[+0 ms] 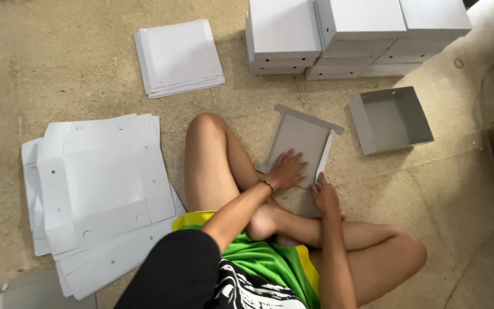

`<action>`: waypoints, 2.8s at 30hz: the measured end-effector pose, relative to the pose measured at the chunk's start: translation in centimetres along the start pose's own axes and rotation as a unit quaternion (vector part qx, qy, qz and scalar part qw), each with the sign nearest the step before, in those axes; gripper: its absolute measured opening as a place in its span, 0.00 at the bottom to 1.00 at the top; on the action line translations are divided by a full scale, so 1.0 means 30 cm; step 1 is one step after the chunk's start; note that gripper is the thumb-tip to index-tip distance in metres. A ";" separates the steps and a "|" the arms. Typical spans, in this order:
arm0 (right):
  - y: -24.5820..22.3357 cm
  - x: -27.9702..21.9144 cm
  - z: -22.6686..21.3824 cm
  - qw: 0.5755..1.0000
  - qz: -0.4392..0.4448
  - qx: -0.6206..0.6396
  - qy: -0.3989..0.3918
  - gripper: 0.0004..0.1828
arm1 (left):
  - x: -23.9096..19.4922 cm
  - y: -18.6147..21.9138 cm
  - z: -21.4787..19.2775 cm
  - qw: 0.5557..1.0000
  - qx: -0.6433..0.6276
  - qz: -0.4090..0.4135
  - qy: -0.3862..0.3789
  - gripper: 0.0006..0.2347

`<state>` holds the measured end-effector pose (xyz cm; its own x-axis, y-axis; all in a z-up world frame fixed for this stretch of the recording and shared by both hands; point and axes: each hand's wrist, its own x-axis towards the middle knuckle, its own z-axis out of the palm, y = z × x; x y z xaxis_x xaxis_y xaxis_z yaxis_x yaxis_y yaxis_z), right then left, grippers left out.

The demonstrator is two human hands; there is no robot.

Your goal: The person sits on the floor and folds a flat white cardboard sheet into a box by creasing the edges and tucking the tabs into slots. The person completes one box and holds it up to show the finished product.

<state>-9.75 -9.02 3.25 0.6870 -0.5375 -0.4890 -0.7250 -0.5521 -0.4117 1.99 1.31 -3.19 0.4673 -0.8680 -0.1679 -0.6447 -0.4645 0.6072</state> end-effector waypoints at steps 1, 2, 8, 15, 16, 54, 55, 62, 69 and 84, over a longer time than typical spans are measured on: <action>0.018 0.034 0.008 1.000 0.003 -0.003 0.001 0.30 | -0.009 0.010 -0.032 1.000 -0.003 0.002 0.000 0.20; 0.045 0.053 0.025 1.000 0.020 0.012 0.007 0.29 | -0.034 0.025 -0.051 0.997 0.061 -0.034 -0.031 0.20; 0.084 0.083 0.030 0.989 0.060 0.116 0.075 0.24 | -0.122 -0.021 -0.042 0.967 0.239 -0.091 -0.011 0.13; 0.021 -0.006 -0.024 0.957 0.096 0.228 0.148 0.16 | -0.171 0.002 -0.155 0.983 0.164 -0.087 0.008 0.16; 0.030 -0.001 -0.020 0.957 0.102 0.229 0.148 0.16 | -0.173 0.009 -0.172 0.983 0.164 -0.084 0.003 0.16; 0.054 -0.016 -0.019 0.973 -0.008 0.210 0.099 0.10 | -0.220 -0.042 -0.315 0.965 0.129 -0.156 0.164 0.04; 0.058 -0.016 -0.017 0.973 -0.009 0.209 0.097 0.10 | -0.206 -0.068 -0.292 0.965 0.129 -0.157 0.164 0.04; 0.080 0.009 0.001 0.976 -0.024 0.184 0.113 0.09 | -0.206 -0.047 -0.268 0.944 0.225 -0.192 0.146 0.06; 0.074 0.017 0.013 0.988 -0.048 0.099 0.107 0.10 | -0.233 0.037 -0.363 0.952 0.178 -0.224 0.105 0.12; 0.008 0.019 0.021 0.977 -0.117 -0.001 0.181 0.05 | -0.155 -0.023 -0.339 0.944 0.168 -0.273 0.079 0.03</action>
<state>-9.57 -9.04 2.39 0.8062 -0.5863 -0.0786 -0.5468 -0.6878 -0.4775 6.41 7.45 5.08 0.8525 -0.4590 -0.2500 -0.4251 -0.8872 0.1791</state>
